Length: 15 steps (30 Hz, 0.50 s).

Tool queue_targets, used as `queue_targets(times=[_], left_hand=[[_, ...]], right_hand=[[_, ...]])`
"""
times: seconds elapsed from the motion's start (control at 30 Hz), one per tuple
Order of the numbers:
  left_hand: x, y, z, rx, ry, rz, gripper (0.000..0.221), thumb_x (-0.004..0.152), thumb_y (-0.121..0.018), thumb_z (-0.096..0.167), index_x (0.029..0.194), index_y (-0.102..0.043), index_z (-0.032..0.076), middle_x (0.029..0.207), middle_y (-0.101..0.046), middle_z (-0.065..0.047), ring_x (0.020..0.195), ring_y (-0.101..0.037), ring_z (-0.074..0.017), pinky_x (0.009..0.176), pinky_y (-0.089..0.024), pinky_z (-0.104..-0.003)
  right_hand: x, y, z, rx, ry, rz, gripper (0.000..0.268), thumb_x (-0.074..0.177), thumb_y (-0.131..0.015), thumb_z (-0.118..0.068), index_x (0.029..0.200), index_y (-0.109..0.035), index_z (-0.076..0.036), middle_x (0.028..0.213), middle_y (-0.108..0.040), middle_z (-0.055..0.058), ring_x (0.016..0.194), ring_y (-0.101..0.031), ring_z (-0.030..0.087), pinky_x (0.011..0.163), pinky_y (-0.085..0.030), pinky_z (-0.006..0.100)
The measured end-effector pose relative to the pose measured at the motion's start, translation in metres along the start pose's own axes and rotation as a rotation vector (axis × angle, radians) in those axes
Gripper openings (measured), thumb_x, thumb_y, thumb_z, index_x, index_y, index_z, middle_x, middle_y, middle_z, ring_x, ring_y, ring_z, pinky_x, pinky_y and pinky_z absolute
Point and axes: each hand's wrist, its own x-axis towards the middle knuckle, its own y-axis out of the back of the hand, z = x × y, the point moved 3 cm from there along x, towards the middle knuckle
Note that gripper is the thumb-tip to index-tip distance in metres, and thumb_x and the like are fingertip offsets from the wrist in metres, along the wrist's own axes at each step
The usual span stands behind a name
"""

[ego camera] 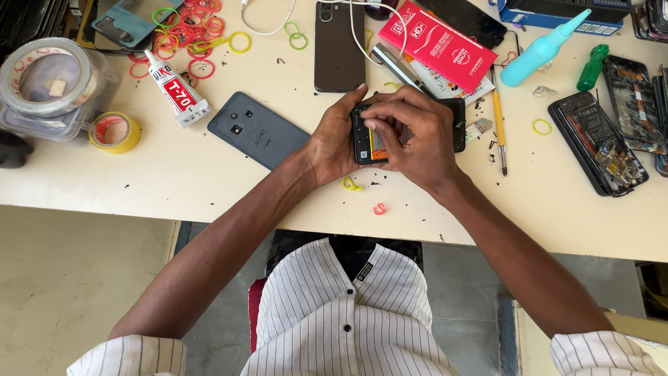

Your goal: The person disassembles a mobile phone using a thin prying tool to lift interior components and adhesive strips, then uses a precision screwdriver to remove screws from the internal chassis.

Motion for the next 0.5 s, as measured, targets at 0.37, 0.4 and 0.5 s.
queue_targets(times=[0.37,0.4,0.5], left_hand=[[0.001,0.003,-0.001,0.06,0.028,0.066,0.059,0.108,-0.023,0.052,0.124,-0.052,0.003,0.104,-0.067,-0.015,0.091,-0.074,-0.022,0.074,-0.068,-0.037],[0.001,0.002,0.0,0.033,0.037,0.058,0.06,0.108,-0.023,0.052,0.125,-0.052,0.003,0.105,-0.066,-0.015,0.094,-0.074,-0.0225,0.076,-0.068,-0.038],[-0.003,-0.002,0.002,0.004,0.014,-0.111,0.065,0.106,-0.018,0.05,0.135,-0.054,0.004,0.107,-0.066,-0.017,0.094,-0.073,-0.0228,0.081,-0.069,-0.037]], right_hand=[[0.0,-0.004,-0.011,-0.066,0.131,-0.063,0.019,0.094,-0.073,0.012,0.109,-0.072,0.002,0.098,-0.063,0.011,0.085,-0.068,0.018,0.065,-0.058,0.025],[-0.003,-0.003,-0.012,-0.088,0.132,-0.098,0.019,0.092,-0.073,0.013,0.108,-0.073,0.002,0.095,-0.061,0.012,0.084,-0.066,0.019,0.063,-0.058,0.025],[-0.014,-0.001,-0.019,-0.146,0.285,-0.223,0.021,0.079,-0.076,0.011,0.097,-0.074,0.0,0.086,-0.061,0.009,0.083,-0.063,0.024,0.069,-0.056,0.039]])
